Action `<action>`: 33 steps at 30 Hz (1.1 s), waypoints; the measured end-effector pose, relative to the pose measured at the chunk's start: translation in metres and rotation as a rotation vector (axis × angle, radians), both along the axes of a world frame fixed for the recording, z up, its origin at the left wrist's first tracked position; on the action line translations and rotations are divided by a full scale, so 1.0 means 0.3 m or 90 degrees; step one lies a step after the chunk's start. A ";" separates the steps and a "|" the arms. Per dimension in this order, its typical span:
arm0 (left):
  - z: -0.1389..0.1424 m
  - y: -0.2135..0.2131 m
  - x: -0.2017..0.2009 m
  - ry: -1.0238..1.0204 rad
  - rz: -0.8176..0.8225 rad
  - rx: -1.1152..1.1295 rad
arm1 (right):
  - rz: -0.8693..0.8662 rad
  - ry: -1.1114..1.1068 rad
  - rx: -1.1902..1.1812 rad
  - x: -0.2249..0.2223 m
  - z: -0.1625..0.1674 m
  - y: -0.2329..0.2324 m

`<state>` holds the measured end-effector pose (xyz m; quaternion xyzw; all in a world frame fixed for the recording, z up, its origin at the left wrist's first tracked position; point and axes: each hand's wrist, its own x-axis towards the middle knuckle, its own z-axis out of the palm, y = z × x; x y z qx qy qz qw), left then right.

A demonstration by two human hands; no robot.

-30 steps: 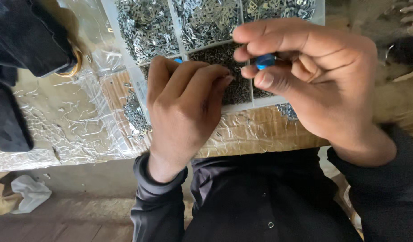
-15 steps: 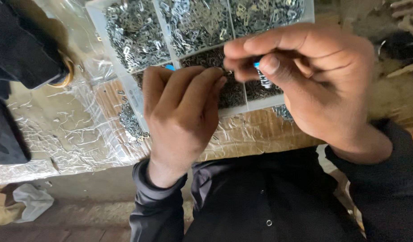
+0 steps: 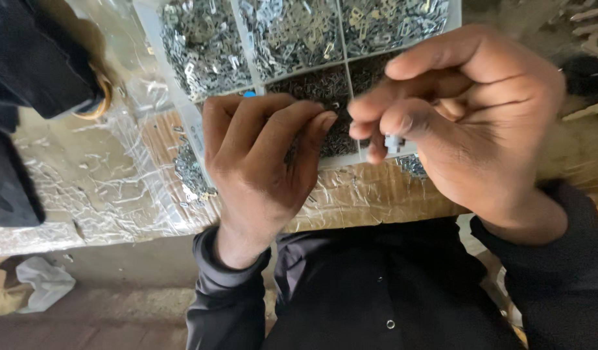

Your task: The person sits at a workbench covered with lock parts and assembles padlock cylinder cores. They pick small metal pins and springs from a compartment box by hand and insert them one at a time into a lock cylinder held in the other hand, repeating the process across the episode.

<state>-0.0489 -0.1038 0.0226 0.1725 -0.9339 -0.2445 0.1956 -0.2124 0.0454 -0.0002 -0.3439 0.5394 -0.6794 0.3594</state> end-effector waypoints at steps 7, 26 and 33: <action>0.000 0.010 -0.034 -0.104 -0.009 -0.135 | 0.032 -0.051 0.042 0.005 0.036 0.012; -0.019 0.008 0.022 0.106 0.008 0.140 | 0.015 0.211 0.029 0.046 0.015 -0.012; -0.036 0.009 0.032 0.125 -0.014 0.216 | 0.015 0.180 0.043 0.049 0.029 -0.012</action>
